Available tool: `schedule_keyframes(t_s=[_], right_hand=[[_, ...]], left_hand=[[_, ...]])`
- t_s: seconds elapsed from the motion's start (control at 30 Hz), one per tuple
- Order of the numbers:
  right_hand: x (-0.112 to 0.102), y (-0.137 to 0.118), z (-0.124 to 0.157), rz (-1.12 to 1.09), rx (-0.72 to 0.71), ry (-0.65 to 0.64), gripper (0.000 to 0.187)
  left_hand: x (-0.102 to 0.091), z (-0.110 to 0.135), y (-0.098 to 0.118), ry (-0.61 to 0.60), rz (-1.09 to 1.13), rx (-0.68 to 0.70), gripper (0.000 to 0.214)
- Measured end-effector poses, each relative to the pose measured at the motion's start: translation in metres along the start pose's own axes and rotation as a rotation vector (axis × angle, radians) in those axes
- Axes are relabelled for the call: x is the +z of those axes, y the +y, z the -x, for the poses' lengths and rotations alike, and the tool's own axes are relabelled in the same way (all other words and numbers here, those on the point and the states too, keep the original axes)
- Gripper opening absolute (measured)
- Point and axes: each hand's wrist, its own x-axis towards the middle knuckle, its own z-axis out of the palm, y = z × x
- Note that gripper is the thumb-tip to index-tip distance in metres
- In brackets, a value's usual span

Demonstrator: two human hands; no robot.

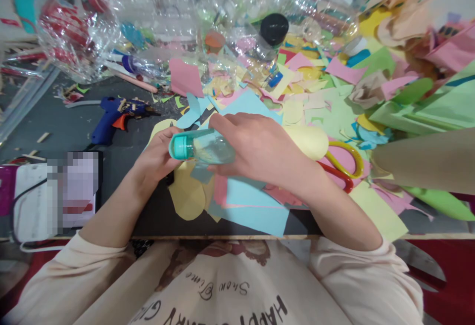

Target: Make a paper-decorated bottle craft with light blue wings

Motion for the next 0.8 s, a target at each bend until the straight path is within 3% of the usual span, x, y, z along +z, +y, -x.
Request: schedule_keyframes(t_s=[0.13,0.23,0.33,0.47,0.8], right_hand=[[0.000,0.003,0.001,0.033,0.017,0.005,0.051],[0.001,0.007,0.001,0.073,0.038,0.024,0.054],[0.004,0.008,0.000,0.126,0.043,0.027,0.053],[0.009,0.006,-0.001,0.184,0.024,0.022,0.047],[0.013,0.002,-0.001,0.238,0.025,0.004,0.045]], left_hand=[[0.002,0.001,0.000,0.058,-0.169,0.149,0.040],[0.005,0.005,-0.002,0.194,-0.408,0.466,0.035],[0.005,0.009,-0.002,0.168,-0.717,0.707,0.024],[0.003,0.013,-0.001,0.037,-0.990,0.780,0.023],[0.005,0.010,-0.001,0.050,-1.295,1.014,0.018]])
